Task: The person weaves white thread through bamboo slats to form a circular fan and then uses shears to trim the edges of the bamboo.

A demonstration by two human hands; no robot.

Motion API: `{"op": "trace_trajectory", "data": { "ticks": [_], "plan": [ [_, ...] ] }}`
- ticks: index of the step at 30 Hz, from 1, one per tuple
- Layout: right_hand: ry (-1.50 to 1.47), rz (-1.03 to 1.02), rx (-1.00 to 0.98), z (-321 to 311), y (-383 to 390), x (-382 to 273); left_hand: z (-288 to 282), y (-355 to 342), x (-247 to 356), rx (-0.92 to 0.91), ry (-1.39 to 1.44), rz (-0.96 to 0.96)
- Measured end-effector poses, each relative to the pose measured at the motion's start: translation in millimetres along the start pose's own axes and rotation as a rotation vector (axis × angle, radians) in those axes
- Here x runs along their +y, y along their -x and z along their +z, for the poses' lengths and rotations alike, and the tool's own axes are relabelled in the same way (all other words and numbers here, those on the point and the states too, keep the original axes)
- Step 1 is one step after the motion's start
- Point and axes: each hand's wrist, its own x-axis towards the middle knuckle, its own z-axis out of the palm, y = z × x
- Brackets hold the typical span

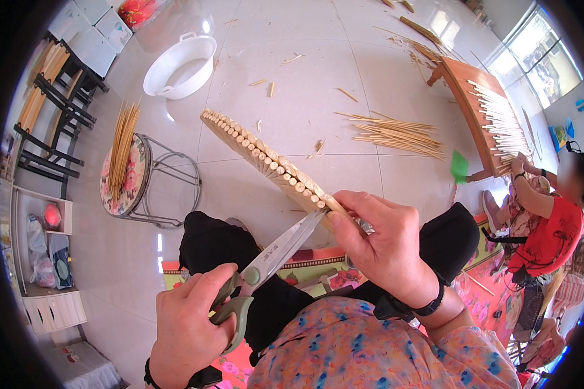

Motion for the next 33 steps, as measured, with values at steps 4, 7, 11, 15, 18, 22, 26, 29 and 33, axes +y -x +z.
{"op": "trace_trajectory", "data": {
  "ticks": [4, 7, 11, 15, 18, 22, 26, 29, 33],
  "plan": [
    [0.016, -0.014, 0.004, 0.3, -1.1, -0.5, -4.1, -2.8, -0.9, -0.037, 0.015, -0.005],
    [0.033, -0.029, -0.006, -1.0, -1.5, -3.0, -8.3, -6.4, 3.3, -0.076, 0.072, -0.046],
    [0.067, -0.043, -0.043, -3.1, -0.8, -7.8, -19.3, -10.9, 7.4, -0.188, 0.166, -0.13],
    [0.06, -0.088, -0.035, -3.0, 1.2, -8.8, -25.8, -11.8, 12.9, -0.203, 0.135, -0.137],
    [0.043, -0.082, -0.034, -2.1, 1.5, -8.5, -28.1, -11.0, 13.9, -0.251, 0.041, -0.116],
    [-0.008, -0.011, -0.034, -1.4, 1.7, -4.8, -17.2, -4.3, 9.8, -0.127, -0.008, -0.075],
    [0.014, -0.066, 0.014, -5.0, -4.9, 1.7, -2.4, 4.2, -0.8, 0.048, 0.04, -0.02],
    [0.007, -0.019, -0.022, -10.6, -11.6, 6.9, 14.6, 10.5, -6.5, 0.208, -0.011, 0.01],
    [-0.054, 0.067, -0.015, -14.9, -18.8, 11.1, 37.9, 9.3, -9.8, 0.155, 0.137, 0.004]
  ]
}}
